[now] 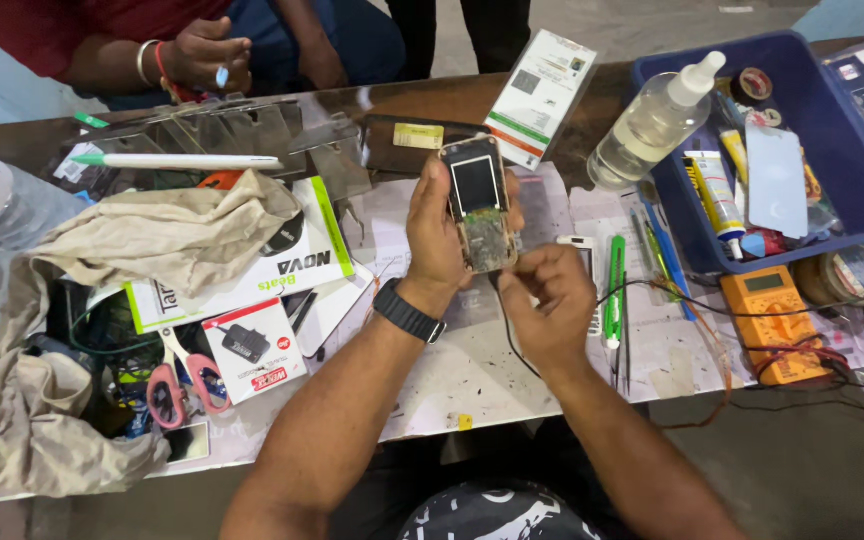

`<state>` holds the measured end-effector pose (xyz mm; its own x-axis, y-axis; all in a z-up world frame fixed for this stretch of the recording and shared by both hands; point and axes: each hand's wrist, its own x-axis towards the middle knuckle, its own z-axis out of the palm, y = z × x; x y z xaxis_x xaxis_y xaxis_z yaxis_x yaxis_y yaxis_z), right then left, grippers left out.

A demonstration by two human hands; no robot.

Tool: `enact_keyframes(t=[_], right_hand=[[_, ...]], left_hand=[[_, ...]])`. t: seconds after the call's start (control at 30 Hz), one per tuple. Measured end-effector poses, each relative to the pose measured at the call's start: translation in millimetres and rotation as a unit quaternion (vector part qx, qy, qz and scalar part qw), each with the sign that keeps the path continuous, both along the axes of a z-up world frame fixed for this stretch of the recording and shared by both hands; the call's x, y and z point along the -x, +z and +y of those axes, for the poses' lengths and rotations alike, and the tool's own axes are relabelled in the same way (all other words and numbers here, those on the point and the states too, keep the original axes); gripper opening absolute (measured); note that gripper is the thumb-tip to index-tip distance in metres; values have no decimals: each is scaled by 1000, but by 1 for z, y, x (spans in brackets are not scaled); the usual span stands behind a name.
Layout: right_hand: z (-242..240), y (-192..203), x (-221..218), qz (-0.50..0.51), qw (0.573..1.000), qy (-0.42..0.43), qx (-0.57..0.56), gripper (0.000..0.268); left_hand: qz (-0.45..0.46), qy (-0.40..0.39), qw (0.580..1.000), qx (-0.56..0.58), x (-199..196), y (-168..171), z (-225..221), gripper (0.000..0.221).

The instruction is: The person holds a disassembled mobile phone and uses a green pen to probe the internal circuit board. They then remove the battery, inspect it, and place it back into the phone casing.

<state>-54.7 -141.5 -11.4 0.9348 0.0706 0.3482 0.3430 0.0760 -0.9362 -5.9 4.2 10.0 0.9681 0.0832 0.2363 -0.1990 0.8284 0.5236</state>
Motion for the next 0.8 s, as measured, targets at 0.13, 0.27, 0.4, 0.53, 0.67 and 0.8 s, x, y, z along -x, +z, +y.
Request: enact_keyframes(t=[0.13,0.27,0.4,0.53,0.67,0.8], right_hand=[[-13,-8,-22,168,963,111,-178,16],[-18,-17,-31,236,932,143,-236,20],[-22,-20,-30,200,924,190,-265,11],[-22,-17,-29,211,930,172,-248,13],[-21,-15,-28,212,932,166,-241,13],[-21,-17,-29,207,930,171,-251,10]], left_hand=[[-15,-33,999,-14,4,1,-3,49],[-27,-47,998,-25,4,1,-6,49],[-41,-77,996,-13,5,2,-6,51],[-48,-101,994,-5,5,2,-5,50],[-62,-108,992,1,4,1,-6,50],[-59,-105,993,-4,4,0,-6,50]])
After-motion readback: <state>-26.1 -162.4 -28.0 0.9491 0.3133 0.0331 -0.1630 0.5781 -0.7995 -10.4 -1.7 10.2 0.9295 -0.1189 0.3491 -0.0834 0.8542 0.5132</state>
